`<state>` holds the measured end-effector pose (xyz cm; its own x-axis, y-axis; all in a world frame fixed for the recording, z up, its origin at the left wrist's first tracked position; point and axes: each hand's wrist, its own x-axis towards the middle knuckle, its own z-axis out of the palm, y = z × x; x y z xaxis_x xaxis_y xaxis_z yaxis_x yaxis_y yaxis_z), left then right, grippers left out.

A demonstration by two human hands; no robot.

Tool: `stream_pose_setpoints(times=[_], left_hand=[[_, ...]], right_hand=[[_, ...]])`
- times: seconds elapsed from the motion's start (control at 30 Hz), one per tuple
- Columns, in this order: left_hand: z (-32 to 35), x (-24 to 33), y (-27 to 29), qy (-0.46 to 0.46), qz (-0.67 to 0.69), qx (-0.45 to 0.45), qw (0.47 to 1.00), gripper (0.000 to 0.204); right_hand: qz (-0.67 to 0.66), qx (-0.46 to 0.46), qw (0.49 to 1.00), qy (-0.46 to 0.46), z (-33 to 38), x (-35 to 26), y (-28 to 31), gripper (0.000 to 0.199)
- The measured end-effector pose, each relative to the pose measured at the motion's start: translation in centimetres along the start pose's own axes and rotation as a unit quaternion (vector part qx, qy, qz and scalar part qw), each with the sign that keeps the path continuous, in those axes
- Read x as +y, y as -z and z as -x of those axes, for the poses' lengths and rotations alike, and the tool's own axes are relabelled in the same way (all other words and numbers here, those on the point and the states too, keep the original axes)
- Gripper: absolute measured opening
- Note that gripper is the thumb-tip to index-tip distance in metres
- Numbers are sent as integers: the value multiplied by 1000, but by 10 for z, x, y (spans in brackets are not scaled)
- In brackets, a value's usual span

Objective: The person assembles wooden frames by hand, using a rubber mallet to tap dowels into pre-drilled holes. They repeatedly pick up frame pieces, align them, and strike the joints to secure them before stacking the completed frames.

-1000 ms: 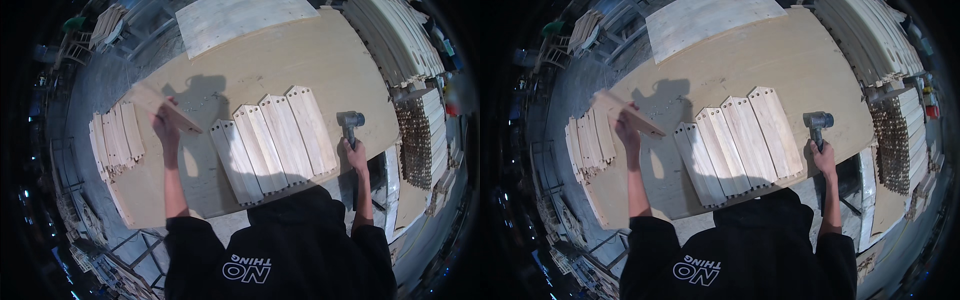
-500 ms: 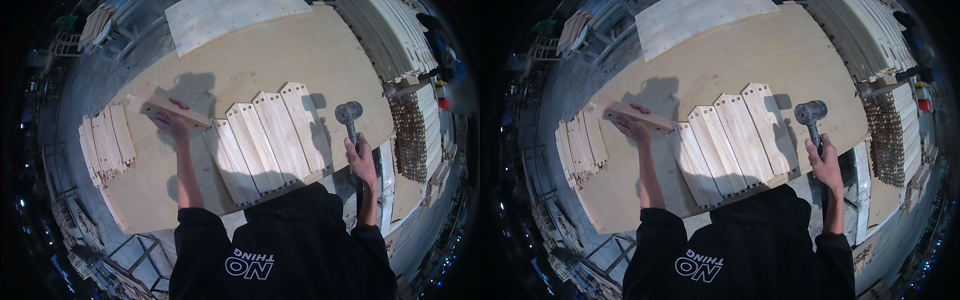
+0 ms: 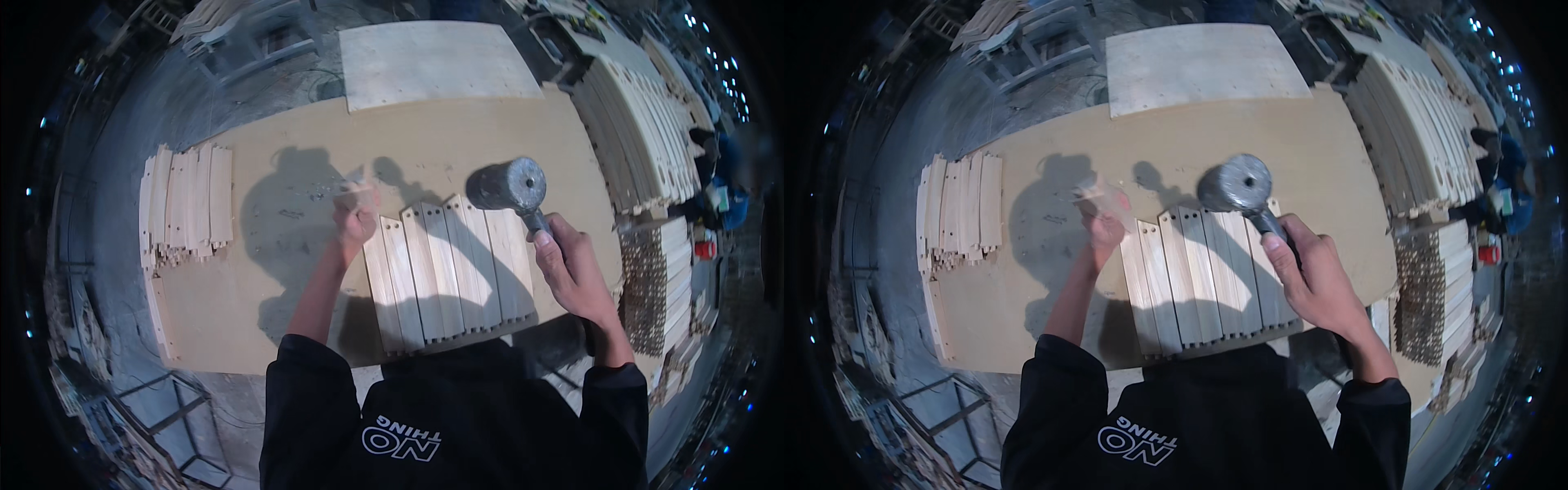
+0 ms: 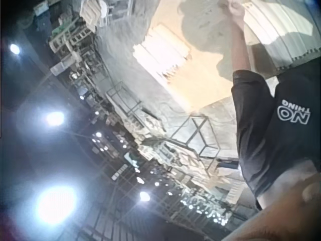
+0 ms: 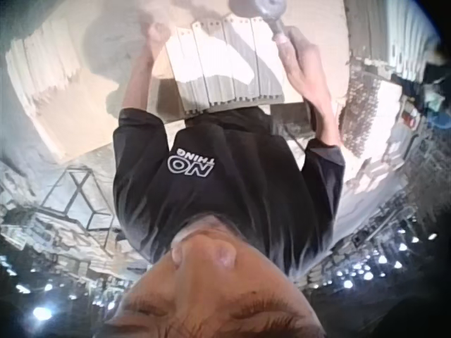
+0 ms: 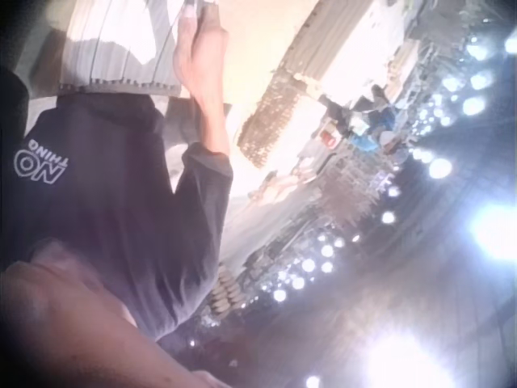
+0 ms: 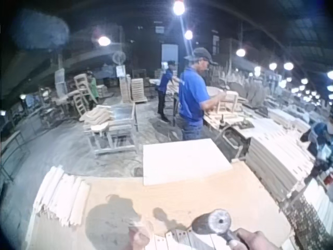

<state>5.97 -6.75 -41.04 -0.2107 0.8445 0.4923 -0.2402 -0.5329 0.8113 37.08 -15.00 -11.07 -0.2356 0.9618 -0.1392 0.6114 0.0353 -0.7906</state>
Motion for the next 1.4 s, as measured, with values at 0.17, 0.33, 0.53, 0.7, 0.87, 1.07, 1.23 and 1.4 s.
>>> stream_pose_setpoints(times=[0.17, 0.33, 0.53, 0.7, 0.87, 1.07, 1.23, 1.4], left_hand=[[13, 3, -10, -103, -318, -16, 942, 46], [10, 15, -18, -103, -362, -10, 926, 49], [9, 77, -23, -119, -411, 34, 903, 49], [56, 107, -107, 298, 455, 408, 734, 78], [-28, 71, -93, 111, 720, 444, 521, 60], [-79, 109, -80, 129, 457, 476, 740, 42], [-55, 95, -86, 103, 24, 410, 906, 36], [-26, 51, -65, 68, -177, 285, 939, 48]], right_hand=[[-51, 110, 973, 198, -24, -111, 0, 36], [239, 32, 928, 285, -51, -98, -47, 36], [133, 5, 985, 112, -8, -82, 2, 32], [-53, 50, 995, -63, 49, -26, 28, 40], [-106, 53, 971, -210, 75, 27, 7, 38], [-106, 57, 966, -230, 102, 72, 23, 42], [-150, 133, 956, -215, 101, 85, 33, 42], [-203, 122, 956, -172, 82, 90, 30, 40]])
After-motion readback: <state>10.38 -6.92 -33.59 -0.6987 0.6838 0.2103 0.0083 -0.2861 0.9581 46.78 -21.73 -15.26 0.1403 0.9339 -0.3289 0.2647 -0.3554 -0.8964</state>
